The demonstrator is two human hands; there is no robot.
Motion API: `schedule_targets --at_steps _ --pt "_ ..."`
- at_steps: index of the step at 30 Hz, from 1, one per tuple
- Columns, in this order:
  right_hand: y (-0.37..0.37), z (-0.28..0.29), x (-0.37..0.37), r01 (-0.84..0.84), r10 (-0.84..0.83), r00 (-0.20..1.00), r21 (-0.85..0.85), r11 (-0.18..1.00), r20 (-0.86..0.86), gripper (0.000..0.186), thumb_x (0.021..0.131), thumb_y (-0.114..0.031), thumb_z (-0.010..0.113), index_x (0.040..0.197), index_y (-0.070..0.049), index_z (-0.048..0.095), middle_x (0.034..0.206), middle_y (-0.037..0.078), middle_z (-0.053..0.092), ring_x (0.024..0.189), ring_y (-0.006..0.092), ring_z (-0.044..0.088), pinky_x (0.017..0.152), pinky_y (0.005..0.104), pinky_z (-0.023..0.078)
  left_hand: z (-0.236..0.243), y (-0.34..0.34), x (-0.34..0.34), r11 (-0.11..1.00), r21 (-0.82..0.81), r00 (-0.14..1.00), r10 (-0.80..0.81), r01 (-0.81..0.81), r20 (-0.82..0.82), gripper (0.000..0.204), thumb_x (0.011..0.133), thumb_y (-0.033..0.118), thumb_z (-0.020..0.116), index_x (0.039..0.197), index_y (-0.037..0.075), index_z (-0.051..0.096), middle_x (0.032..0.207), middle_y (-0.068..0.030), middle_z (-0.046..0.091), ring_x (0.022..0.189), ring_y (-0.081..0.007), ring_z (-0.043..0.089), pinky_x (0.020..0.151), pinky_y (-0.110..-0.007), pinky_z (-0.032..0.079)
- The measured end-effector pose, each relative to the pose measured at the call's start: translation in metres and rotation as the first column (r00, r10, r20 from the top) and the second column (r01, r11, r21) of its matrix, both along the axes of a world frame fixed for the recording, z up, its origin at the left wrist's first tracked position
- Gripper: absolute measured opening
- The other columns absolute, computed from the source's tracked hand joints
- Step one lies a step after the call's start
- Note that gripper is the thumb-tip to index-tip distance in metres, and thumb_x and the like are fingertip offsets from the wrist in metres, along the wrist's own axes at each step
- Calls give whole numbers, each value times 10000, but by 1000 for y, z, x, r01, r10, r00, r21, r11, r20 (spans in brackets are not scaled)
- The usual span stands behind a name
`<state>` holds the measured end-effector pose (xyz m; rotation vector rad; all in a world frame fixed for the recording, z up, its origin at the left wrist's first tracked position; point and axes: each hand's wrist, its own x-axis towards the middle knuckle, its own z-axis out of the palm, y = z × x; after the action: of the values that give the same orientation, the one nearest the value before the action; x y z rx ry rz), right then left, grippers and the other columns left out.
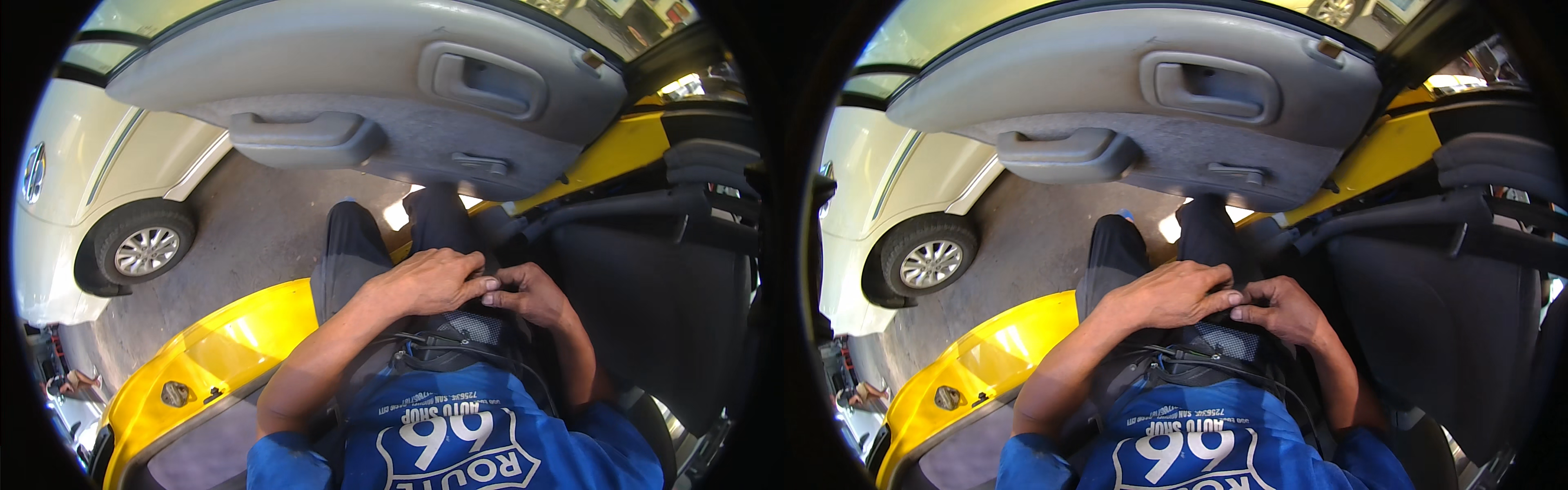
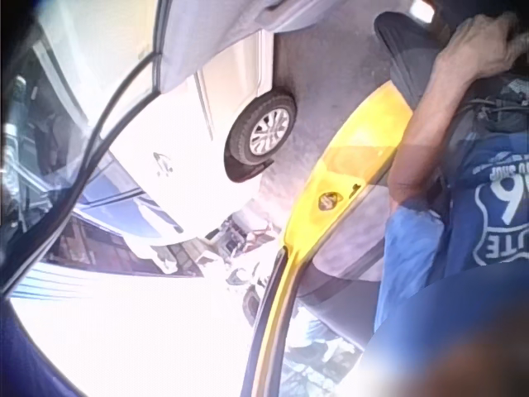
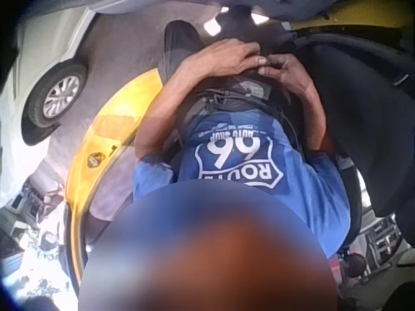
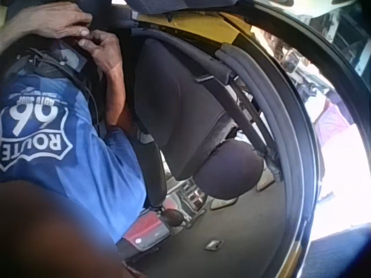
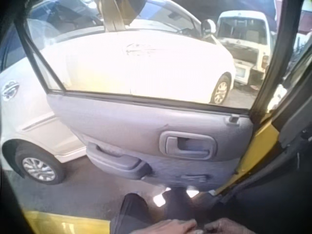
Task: The person works inside a yellow car with the door open, manipulating wires near the door frame. They use electrical tape to secure the wires and then reattach the door panel.
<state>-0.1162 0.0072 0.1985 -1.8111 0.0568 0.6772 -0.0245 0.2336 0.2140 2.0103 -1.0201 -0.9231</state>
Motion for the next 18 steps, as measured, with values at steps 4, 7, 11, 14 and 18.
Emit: schedule_targets --at_steps 4,7,11,14,18 --pt "0 1 1 5 -6 999 33 999 36 254 954 -231 791 1056 1 776 872 88 758 817 115 665 774 315 533 -1 0 3 1000 -3 999 -13 13 -41 453 1110 441 478 1030 12 600 886 -232 682 902 -462 667 798 -533 508" --pt "-1 1 2 29 -30 998 15 999 59 253 957 -233 789 1070 -7 780 874 84 758 814 123 675 788 317 539 -2 1 5 1000 -25 1000 -13 12 -25 489 1111 471 455 1039 16 618 958 -229 695 975 -465 667 830 -540 509" --pt "-5 0 0 76 -74 997 60 995 -28 190 939 -180 806 1030 -14 793 876 32 717 858 103 636 827 288 513 -3 -1 5 998 -63 1000 -8 9 9 494 1108 477 457 1044 14 620 993 -230 696 1012 -472 656 844 -544 505" --pt "-2 -4 -1 76 -82 971 35 996 226 168 904 -222 833 990 -77 832 912 64 718 932 186 676 820 335 543 -1 -6 4 998 -41 999 -47 48 18 468 1101 452 481 1037 11 620 1004 -238 695 1009 -472 657 854 -545 506" --pt "-7 -1 -4 78 -60 981 -89 993 185 288 861 -251 855 1068 -56 814 815 85 708 764 202 682 737 363 542 2 -13 2 998 -23 998 -61 61 30 402 1083 401 539 1102 6 613 1018 -240 705 1006 -471 663 868 -531 521"
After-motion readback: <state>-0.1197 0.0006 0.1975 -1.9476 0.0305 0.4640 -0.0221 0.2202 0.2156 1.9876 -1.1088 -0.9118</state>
